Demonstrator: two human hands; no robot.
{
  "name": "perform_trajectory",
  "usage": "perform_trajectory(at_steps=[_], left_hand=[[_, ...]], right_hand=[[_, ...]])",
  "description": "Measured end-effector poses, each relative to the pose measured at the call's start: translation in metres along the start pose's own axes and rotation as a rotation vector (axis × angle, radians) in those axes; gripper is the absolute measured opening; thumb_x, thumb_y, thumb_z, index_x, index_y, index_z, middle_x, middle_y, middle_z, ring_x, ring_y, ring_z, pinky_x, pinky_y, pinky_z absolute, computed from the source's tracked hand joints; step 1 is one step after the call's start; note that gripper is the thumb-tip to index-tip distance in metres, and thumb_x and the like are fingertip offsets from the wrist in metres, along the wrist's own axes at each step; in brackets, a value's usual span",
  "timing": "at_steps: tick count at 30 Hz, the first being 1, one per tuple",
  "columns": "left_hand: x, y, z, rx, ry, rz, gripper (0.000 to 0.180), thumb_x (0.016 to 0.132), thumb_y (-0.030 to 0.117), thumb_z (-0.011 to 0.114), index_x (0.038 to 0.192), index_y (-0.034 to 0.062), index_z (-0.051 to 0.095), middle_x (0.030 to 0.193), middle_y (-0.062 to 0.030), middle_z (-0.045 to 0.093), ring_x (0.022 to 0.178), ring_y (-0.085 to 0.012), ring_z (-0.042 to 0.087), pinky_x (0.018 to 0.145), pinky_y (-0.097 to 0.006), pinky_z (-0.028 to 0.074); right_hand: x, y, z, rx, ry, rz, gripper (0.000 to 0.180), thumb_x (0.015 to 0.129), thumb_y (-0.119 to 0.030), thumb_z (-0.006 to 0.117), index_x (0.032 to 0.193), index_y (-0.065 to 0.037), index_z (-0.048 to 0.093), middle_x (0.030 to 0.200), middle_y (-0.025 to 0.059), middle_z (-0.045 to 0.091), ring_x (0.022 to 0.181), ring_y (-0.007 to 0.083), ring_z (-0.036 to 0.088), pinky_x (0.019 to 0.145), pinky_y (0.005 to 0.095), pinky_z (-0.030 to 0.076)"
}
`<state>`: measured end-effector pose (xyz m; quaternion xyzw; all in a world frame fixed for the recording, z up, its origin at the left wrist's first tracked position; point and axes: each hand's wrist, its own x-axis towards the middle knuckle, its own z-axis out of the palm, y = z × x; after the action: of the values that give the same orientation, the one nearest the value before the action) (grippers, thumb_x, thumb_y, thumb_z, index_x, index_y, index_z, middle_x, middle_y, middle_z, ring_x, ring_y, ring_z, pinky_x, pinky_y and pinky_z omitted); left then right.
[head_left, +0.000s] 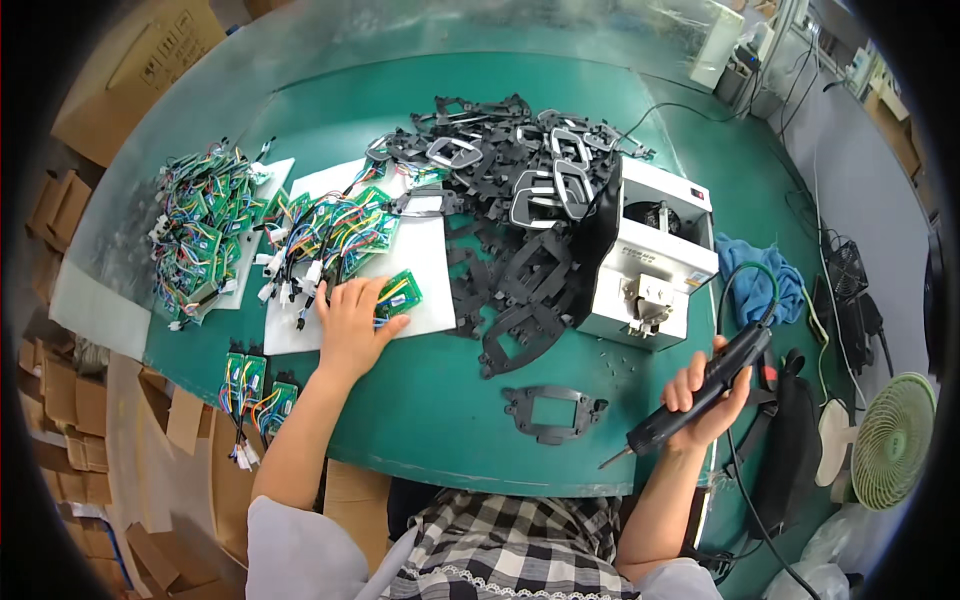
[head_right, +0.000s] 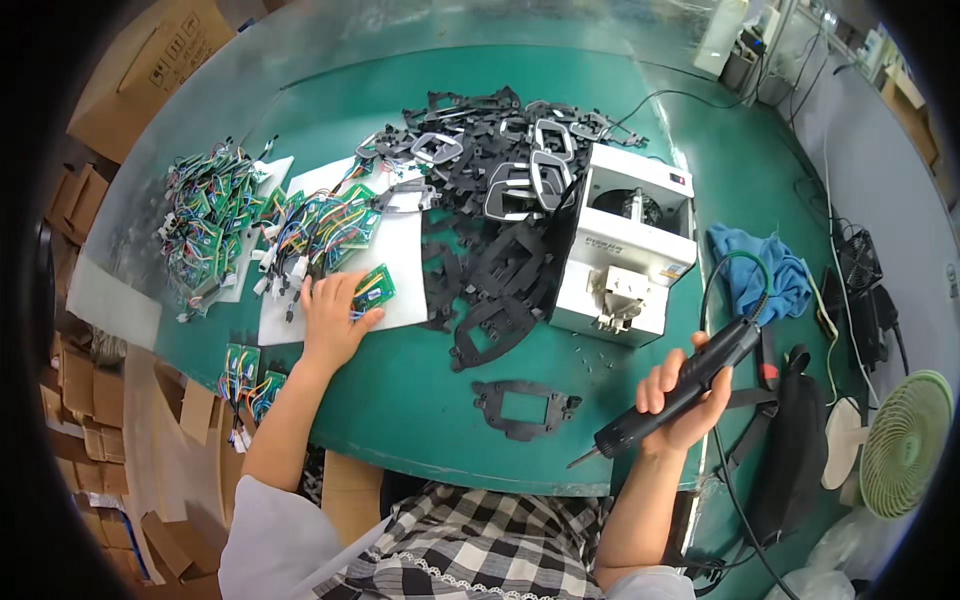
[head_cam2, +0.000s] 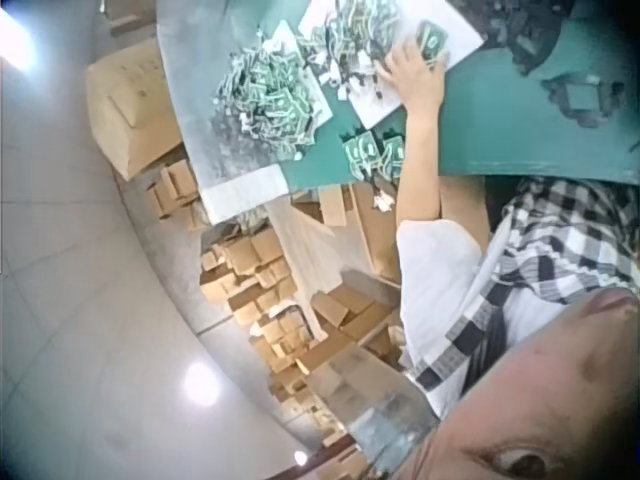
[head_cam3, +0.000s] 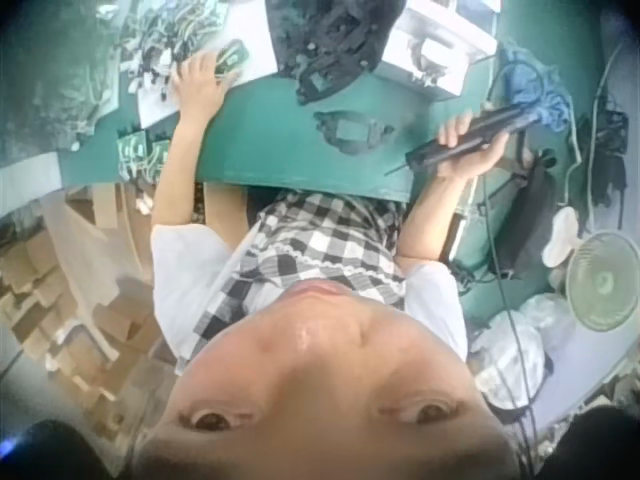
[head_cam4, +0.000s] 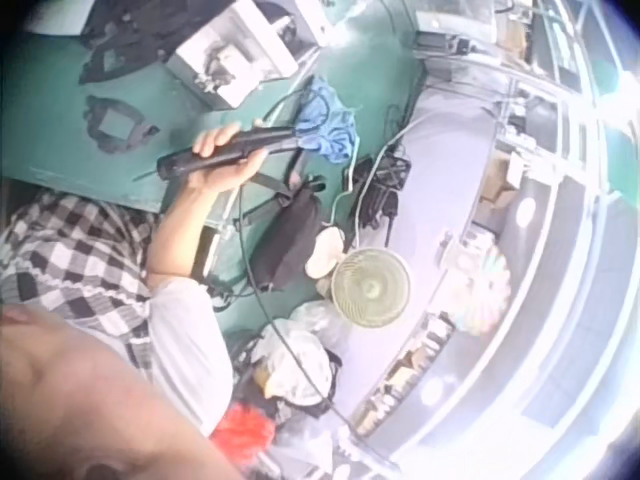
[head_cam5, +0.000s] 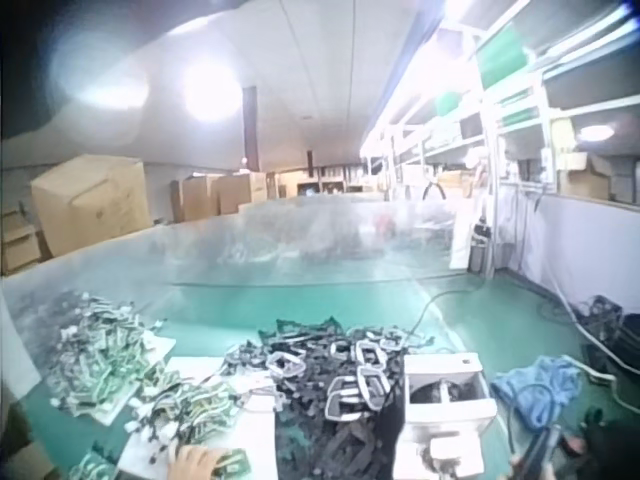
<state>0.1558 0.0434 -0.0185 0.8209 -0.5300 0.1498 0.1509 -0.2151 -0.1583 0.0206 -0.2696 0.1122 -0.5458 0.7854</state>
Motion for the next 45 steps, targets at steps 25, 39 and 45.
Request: perform_trajectory(at_steps=[25, 39, 45], left_hand=[[0.007, 0.113, -0.04, -0.538, 0.024, 0.451, 0.059, 0.054, 0.039, 0.087, 0.095, 0.0031, 0.063, 0.092, -0.0116, 0.063, 0.081, -0.0289, 0.063, 0.07, -0.036, 0.053], [-0.007, 0.129, -0.022, -0.538, 0.068, 0.364, 0.055, 0.056, 0.037, 0.085, 0.096, 0.005, 0.066, 0.094, -0.0074, 0.064, 0.079, -0.0246, 0.061, 0.069, -0.035, 0.05], [-0.013, 0.14, -0.022, -0.494, 0.033, 0.455, 0.053, 0.06, 0.043, 0.081, 0.096, 0.0058, 0.067, 0.093, -0.006, 0.063, 0.082, -0.0248, 0.06, 0.074, -0.037, 0.047]], right_hand=[[0.056, -0.017, 0.098, -0.803, -0.206, -0.874, 0.071, 0.085, -0.053, 0.061, 0.111, 0.009, 0.037, 0.064, 0.0127, 0.059, 0.045, 0.0172, 0.057, 0.049, 0.0246, 0.047], [0.072, 0.007, 0.105, -0.807, -0.265, -0.832, 0.047, 0.085, -0.023, 0.067, 0.111, 0.009, 0.045, 0.061, 0.007, 0.058, 0.048, 0.0134, 0.057, 0.048, 0.0242, 0.047], [0.043, 0.009, 0.099, -0.723, -0.235, -0.495, 0.061, 0.084, -0.039, 0.066, 0.11, 0.011, 0.042, 0.058, 0.0104, 0.057, 0.043, 0.0154, 0.054, 0.042, 0.0255, 0.045]])
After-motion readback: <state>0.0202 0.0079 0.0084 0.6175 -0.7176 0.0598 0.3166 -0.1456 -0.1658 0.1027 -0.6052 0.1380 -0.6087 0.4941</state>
